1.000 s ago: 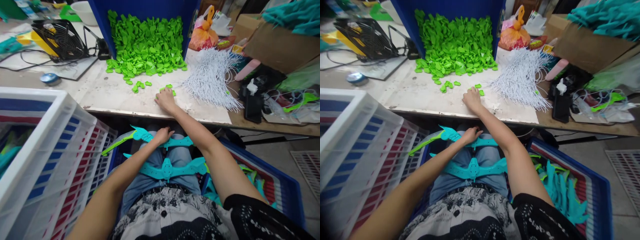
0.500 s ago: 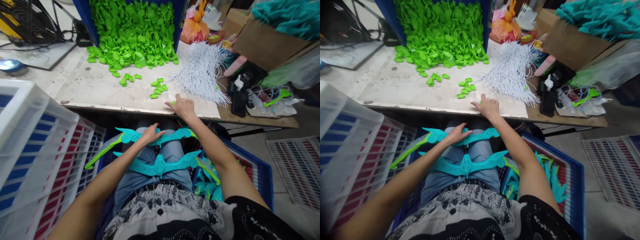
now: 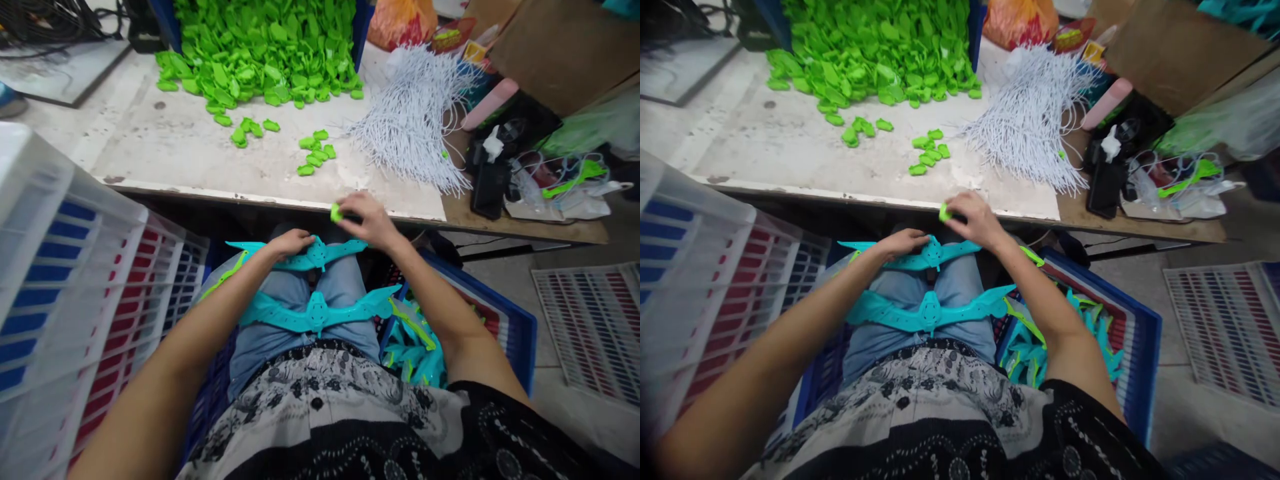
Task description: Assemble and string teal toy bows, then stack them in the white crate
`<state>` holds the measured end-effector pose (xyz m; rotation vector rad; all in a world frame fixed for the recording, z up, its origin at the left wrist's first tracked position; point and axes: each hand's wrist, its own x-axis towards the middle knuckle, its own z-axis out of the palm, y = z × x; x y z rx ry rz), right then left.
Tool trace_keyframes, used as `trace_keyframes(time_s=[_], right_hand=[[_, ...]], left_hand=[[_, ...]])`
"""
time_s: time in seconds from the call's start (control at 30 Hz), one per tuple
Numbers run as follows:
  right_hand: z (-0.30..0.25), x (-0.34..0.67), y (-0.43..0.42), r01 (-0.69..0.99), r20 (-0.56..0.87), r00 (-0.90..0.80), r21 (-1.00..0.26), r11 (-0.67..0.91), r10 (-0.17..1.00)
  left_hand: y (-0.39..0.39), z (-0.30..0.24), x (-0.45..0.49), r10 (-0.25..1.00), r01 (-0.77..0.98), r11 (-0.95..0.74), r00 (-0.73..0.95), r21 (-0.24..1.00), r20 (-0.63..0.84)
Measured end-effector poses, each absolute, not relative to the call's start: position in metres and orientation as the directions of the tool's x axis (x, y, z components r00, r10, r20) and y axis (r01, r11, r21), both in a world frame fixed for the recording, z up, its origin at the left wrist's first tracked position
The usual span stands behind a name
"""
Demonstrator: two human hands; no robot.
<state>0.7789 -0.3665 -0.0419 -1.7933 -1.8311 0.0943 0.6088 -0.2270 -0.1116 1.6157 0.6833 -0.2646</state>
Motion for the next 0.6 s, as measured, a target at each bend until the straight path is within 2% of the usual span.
trace_keyframes(time_s=[0.07,0.17,0.27,0.43,0.53,0.6], right_hand=[[-0.059,0.752,-0.379,0.880,0.282,-0.034,-0.446,0.163,0.959],[-0.093,0.728,-0.390,0.890,0.214,-0.054,-0.433,0.144,0.975],[-0.115,0.725,-0.388,0.877,0.229,-0.018,-0.463,0.125,0.973],[-0.119,0.734,-0.384,0.840,0.243,-0.049,-0.514,0.172,0.969],[-0.118,0.730,-0.386,0.818,0.236,-0.032,-0.552,0.161,0.971],[-0.119,0.723,-0.388,0.790,0.228,0.050,-0.605,0.101,0.972]], left_hand=[[-0.224,-0.111,0.610,0.222,0.588,0.183,0.756,0.788,-0.616],[-0.223,-0.111,0.611,0.211,0.594,0.311,0.718,0.742,-0.663],[-0.225,-0.110,0.611,0.219,0.577,0.331,0.722,0.746,-0.656],[-0.226,-0.113,0.609,0.191,0.570,0.334,0.739,0.751,-0.646],[-0.225,-0.115,0.609,0.158,0.549,0.280,0.783,0.788,-0.602],[-0.225,-0.116,0.609,0.165,0.532,0.218,0.806,0.818,-0.568]])
